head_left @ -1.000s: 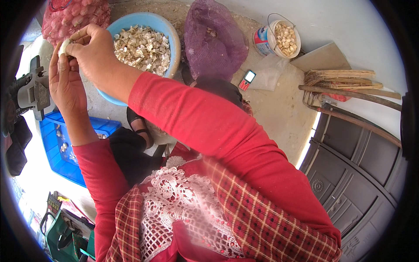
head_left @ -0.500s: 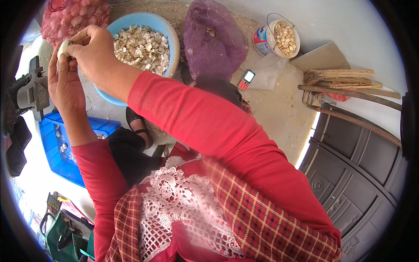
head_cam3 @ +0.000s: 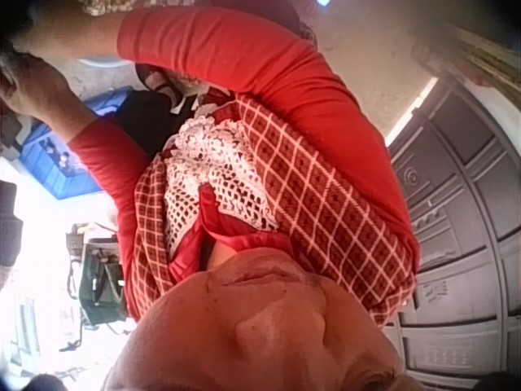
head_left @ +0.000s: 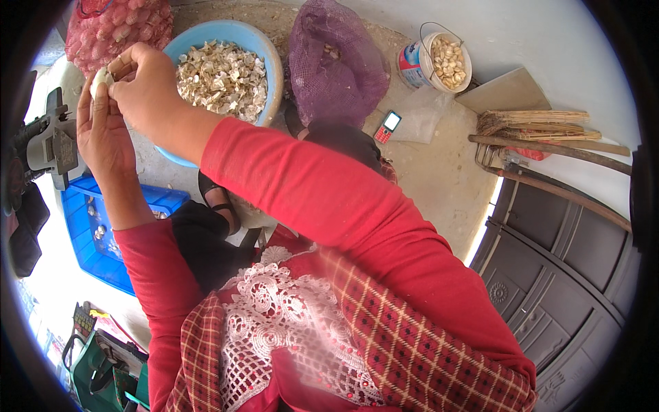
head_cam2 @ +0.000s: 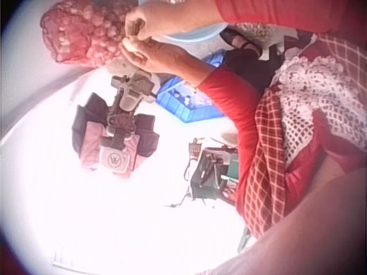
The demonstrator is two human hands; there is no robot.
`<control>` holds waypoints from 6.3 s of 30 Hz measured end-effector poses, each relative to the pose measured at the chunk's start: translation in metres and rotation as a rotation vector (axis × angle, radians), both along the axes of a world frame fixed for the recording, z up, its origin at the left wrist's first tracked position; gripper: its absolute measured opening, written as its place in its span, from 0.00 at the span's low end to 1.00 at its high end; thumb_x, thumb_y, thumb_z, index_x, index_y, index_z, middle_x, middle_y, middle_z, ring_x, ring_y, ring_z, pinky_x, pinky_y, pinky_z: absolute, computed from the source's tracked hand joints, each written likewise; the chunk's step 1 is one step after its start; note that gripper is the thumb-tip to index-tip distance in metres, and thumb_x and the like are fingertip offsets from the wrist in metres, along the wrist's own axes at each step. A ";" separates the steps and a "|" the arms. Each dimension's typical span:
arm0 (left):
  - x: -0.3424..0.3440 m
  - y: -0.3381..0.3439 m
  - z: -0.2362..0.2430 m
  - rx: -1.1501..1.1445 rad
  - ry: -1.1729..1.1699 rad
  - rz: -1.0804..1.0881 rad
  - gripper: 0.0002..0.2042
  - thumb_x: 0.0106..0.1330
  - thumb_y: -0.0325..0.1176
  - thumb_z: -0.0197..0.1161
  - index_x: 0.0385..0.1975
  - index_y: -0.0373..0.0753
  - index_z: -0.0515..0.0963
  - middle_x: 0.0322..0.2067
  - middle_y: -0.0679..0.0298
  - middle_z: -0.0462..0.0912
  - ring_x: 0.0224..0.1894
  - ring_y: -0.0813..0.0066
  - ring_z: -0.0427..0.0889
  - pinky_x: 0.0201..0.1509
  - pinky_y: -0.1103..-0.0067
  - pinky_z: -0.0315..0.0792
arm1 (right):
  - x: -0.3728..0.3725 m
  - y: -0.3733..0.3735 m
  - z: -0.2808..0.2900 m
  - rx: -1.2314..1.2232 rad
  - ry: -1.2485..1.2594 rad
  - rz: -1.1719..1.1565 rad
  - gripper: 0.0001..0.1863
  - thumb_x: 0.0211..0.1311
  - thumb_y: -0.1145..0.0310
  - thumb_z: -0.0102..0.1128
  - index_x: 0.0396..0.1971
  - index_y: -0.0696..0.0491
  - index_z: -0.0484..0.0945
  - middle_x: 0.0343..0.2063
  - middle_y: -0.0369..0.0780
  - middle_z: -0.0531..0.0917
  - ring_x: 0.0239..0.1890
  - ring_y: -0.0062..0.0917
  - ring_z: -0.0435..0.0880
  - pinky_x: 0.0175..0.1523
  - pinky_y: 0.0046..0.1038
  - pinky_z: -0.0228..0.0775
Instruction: The person peels garlic cloves by hand, removing the outer skins and placing them into a blue bowl. The peeled cloves are placed into a white bucket nearby. The person repeatedly picks up garlic from a purple mesh bag and continues peeling throughout the clip.
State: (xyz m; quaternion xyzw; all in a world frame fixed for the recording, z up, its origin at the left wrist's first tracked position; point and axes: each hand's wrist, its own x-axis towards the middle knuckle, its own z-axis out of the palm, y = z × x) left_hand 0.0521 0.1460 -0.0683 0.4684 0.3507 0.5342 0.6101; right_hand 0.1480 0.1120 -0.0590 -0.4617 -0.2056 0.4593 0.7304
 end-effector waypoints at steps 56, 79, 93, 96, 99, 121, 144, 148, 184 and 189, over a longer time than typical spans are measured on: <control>0.002 -0.001 -0.001 0.050 0.165 -0.088 0.17 0.73 0.27 0.55 0.59 0.29 0.69 0.55 0.54 0.77 0.57 0.68 0.77 0.63 0.75 0.70 | 0.012 0.004 -0.001 0.026 0.213 0.001 0.05 0.57 0.77 0.62 0.30 0.62 0.76 0.25 0.42 0.82 0.27 0.24 0.82 0.31 0.27 0.75; -0.020 0.015 -0.014 -0.067 0.001 -0.125 0.08 0.73 0.30 0.57 0.46 0.34 0.74 0.41 0.61 0.82 0.43 0.75 0.81 0.51 0.78 0.74 | 0.002 0.014 -0.011 0.002 -0.076 -0.070 0.02 0.52 0.78 0.59 0.26 0.61 0.77 0.21 0.46 0.82 0.22 0.30 0.82 0.28 0.31 0.74; -0.018 0.014 -0.015 -0.023 0.005 -0.116 0.08 0.72 0.30 0.58 0.45 0.34 0.75 0.41 0.61 0.82 0.42 0.75 0.81 0.48 0.79 0.74 | 0.001 0.016 -0.015 -0.007 -0.064 -0.036 0.02 0.52 0.78 0.58 0.25 0.61 0.78 0.21 0.47 0.83 0.24 0.31 0.84 0.29 0.32 0.75; -0.019 0.015 -0.015 -0.025 0.003 -0.115 0.08 0.72 0.30 0.58 0.45 0.34 0.75 0.41 0.61 0.82 0.42 0.75 0.81 0.48 0.79 0.74 | 0.000 0.017 -0.015 -0.015 -0.073 -0.047 0.02 0.53 0.78 0.59 0.25 0.61 0.78 0.21 0.47 0.83 0.24 0.31 0.84 0.30 0.32 0.75; -0.019 0.015 -0.016 -0.027 -0.004 -0.123 0.08 0.72 0.30 0.58 0.45 0.34 0.75 0.41 0.61 0.82 0.43 0.75 0.81 0.49 0.79 0.74 | 0.001 0.016 -0.014 -0.009 -0.083 -0.045 0.02 0.53 0.78 0.59 0.25 0.61 0.78 0.21 0.48 0.83 0.24 0.32 0.84 0.30 0.32 0.75; -0.023 0.018 -0.020 -0.054 0.007 -0.118 0.09 0.73 0.32 0.57 0.43 0.33 0.76 0.40 0.61 0.83 0.42 0.75 0.81 0.49 0.79 0.74 | 0.002 0.012 -0.011 -0.024 -0.125 -0.061 0.02 0.52 0.78 0.60 0.25 0.61 0.79 0.21 0.48 0.83 0.24 0.33 0.84 0.30 0.33 0.75; -0.018 0.014 -0.017 0.031 0.072 -0.116 0.10 0.75 0.35 0.55 0.42 0.32 0.75 0.39 0.62 0.81 0.40 0.76 0.79 0.49 0.80 0.73 | 0.006 0.011 -0.008 -0.065 -0.128 -0.040 0.03 0.56 0.78 0.60 0.28 0.60 0.76 0.23 0.42 0.81 0.26 0.24 0.82 0.29 0.26 0.75; -0.014 0.011 -0.014 0.013 0.041 -0.130 0.11 0.75 0.34 0.54 0.43 0.31 0.74 0.40 0.61 0.80 0.40 0.75 0.78 0.50 0.79 0.73 | 0.008 0.012 -0.012 -0.030 -0.093 -0.034 0.03 0.57 0.78 0.59 0.29 0.60 0.75 0.25 0.42 0.81 0.26 0.24 0.82 0.28 0.25 0.76; -0.012 0.008 0.000 -0.011 0.101 -0.164 0.18 0.75 0.29 0.52 0.60 0.29 0.68 0.56 0.55 0.76 0.58 0.69 0.76 0.65 0.73 0.68 | 0.020 0.010 -0.001 0.024 0.087 0.038 0.03 0.55 0.78 0.61 0.25 0.62 0.78 0.22 0.44 0.83 0.24 0.25 0.83 0.28 0.28 0.75; -0.019 0.013 -0.002 -0.006 0.094 -0.206 0.16 0.75 0.30 0.52 0.58 0.29 0.70 0.55 0.56 0.77 0.58 0.70 0.76 0.66 0.73 0.67 | 0.029 0.003 0.000 0.043 0.106 0.121 0.03 0.53 0.78 0.63 0.24 0.62 0.79 0.22 0.45 0.83 0.24 0.26 0.83 0.29 0.28 0.76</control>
